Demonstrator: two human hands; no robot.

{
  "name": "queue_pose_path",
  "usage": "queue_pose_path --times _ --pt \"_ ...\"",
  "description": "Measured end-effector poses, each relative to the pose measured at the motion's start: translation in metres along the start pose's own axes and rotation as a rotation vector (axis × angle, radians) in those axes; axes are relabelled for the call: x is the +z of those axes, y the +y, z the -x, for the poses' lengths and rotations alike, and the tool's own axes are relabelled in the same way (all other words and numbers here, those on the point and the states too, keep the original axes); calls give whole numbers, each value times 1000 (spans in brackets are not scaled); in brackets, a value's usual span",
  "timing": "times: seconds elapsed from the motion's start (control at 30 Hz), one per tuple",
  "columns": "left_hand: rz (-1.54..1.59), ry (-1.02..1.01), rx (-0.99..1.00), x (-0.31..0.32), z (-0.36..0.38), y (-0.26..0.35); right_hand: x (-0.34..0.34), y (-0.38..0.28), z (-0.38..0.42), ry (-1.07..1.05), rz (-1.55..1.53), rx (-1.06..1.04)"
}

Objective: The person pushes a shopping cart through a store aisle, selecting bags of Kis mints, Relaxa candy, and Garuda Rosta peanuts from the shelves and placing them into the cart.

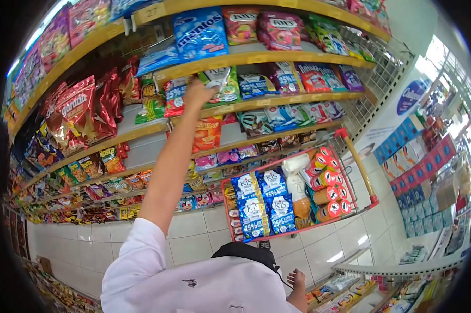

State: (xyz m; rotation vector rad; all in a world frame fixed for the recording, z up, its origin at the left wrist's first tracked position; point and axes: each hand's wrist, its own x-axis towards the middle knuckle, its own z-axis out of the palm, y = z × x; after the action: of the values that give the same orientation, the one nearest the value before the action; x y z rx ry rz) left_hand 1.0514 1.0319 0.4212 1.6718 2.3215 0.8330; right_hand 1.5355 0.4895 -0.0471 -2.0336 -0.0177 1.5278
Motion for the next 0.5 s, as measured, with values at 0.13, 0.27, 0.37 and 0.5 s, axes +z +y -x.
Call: queue_pose_path --times 0.13,0.27,0.37,0.5 --pt "-18 28 44 2 -7 -4 -9 16 1 -17 65 128" --pt "54 -36 95 6 -19 -9 -16 1 -7 -20 48 137" --pt "67 -22 72 -9 -2 4 -19 -26 -20 -13 47 77" --pt "160 116 126 12 -24 -18 -15 -70 -24 -37 138 -49"
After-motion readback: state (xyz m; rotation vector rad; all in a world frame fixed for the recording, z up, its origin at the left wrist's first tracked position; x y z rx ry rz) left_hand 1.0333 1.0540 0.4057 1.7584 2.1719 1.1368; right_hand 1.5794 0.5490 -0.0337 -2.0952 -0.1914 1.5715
